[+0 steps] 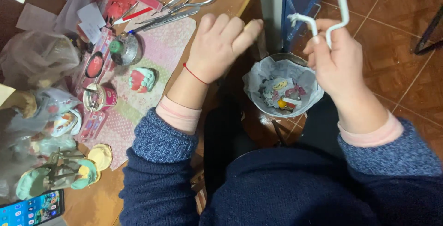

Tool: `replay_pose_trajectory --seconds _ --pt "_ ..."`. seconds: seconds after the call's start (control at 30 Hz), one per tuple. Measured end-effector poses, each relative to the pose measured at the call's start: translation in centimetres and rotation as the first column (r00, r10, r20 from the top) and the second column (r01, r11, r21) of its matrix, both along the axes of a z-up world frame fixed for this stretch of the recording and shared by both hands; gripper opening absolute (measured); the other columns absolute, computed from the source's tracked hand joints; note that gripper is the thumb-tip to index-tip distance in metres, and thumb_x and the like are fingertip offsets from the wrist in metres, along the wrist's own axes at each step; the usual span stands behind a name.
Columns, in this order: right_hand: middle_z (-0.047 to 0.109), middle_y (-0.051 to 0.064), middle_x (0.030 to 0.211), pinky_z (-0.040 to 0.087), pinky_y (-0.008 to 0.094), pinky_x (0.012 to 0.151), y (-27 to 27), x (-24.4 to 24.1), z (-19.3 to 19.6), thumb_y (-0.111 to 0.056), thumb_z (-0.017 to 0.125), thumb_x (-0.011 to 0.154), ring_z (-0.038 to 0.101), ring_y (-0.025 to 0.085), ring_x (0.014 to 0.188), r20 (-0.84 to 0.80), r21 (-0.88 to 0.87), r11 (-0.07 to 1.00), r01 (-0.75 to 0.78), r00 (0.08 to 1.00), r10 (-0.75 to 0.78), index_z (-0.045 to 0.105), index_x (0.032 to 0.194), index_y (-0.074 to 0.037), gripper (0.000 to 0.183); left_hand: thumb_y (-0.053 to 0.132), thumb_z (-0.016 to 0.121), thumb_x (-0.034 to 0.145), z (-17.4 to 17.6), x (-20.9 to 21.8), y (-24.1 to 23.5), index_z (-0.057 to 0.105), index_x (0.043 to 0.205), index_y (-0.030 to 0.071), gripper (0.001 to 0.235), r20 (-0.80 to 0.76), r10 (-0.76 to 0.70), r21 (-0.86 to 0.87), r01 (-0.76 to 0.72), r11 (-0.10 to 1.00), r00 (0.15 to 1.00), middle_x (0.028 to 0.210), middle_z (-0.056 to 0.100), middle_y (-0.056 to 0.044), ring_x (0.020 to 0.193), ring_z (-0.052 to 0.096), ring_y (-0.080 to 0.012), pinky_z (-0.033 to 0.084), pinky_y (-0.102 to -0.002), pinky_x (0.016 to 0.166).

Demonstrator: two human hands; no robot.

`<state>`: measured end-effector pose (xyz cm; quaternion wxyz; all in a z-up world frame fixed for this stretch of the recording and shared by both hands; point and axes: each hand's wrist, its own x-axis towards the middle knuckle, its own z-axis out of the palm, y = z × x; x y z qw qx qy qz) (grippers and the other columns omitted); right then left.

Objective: Sawing a dental mold at a dental laboratory workbench.

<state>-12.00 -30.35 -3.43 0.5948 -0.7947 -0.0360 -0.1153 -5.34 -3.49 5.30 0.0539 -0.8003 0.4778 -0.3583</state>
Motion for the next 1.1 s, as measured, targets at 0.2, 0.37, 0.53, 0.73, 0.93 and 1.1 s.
replay_pose_trajectory --seconds 0.2,0.37,0.53,0.73,0.93,1.1 --pt "0.069 0.006 0.083 0.053 0.031 0.055 -0.8 -1.8 3.9 -0.008 0.053 0.107 0.065 0.014 0.064 -0.157 -0.245 0.968 -0.046 0.988 0.008 0.064 0.121 -0.005 0.018 0.02 0.066 0.103 -0.2 -0.7 -0.7 0.057 0.139 0.028 0.038 0.084 -0.081 0.102 0.072 0.992 0.993 0.099 0.053 0.007 0.088 0.052 -0.0142 0.04 -0.033 0.085" --pt "0.07 0.008 0.081 0.054 0.035 0.06 -1.0 -2.1 4.2 -0.011 0.052 0.106 0.067 0.019 0.068 -0.082 -0.298 0.951 -0.08 0.995 0.058 0.065 0.121 -0.004 0.021 0.019 0.065 0.102 -0.9 -0.4 -0.6 0.052 0.139 0.027 0.04 0.099 -0.147 0.107 0.137 0.985 0.984 0.108 0.057 0.006 0.091 0.054 -0.015 0.04 -0.034 0.086" --pt "0.069 0.008 0.079 0.054 0.037 0.059 -0.6 -2.1 4.7 -0.014 0.052 0.104 0.067 0.021 0.065 -0.208 -0.322 0.943 -0.085 0.978 0.017 0.066 0.119 -0.005 0.022 0.02 0.066 0.101 -0.5 -0.6 -0.5 0.054 0.141 0.029 0.042 0.12 -0.134 0.109 0.121 0.987 0.984 0.1 0.054 0.006 0.089 0.053 -0.0151 0.041 -0.034 0.084" --pt "0.067 0.007 0.077 0.051 0.034 0.058 -0.6 -1.8 4.2 -0.013 0.052 0.106 0.064 0.018 0.064 -0.203 -0.262 0.96 -0.104 0.978 0.051 0.067 0.114 -0.004 0.019 0.019 0.066 0.102 0.1 -1.1 -0.5 0.06 0.136 0.027 0.035 0.138 -0.096 0.066 0.088 0.994 0.986 0.091 0.048 0.005 0.088 0.052 -0.0153 0.039 -0.034 0.083" --pt "0.058 0.0 0.075 0.044 0.027 0.053 -2.2 -1.7 3.3 -0.014 0.057 0.109 0.052 0.01 0.061 -0.221 0.155 0.987 0.047 0.975 -0.011 0.065 0.107 -0.008 0.011 0.021 0.084 0.081 2.3 -2.3 -1.2 0.06 0.129 0.016 0.054 -0.204 0.003 -0.275 -0.06 0.96 0.979 0.097 0.058 0.0 0.092 0.056 -0.0242 0.039 -0.04 0.084" --pt "0.06 0.003 0.083 0.045 0.022 0.054 -2.6 -1.9 3.0 -0.007 0.06 0.105 0.056 0.008 0.065 -0.108 0.49 0.871 -0.037 0.989 0.103 0.056 0.105 -0.005 0.004 0.002 0.09 0.077 1.1 -3.4 -3.5 0.046 0.145 0.006 0.081 -0.641 -0.603 -0.765 -0.329 0.554 0.475 0.128 0.064 -0.005 0.119 0.065 -0.0176 0.056 -0.035 0.105"
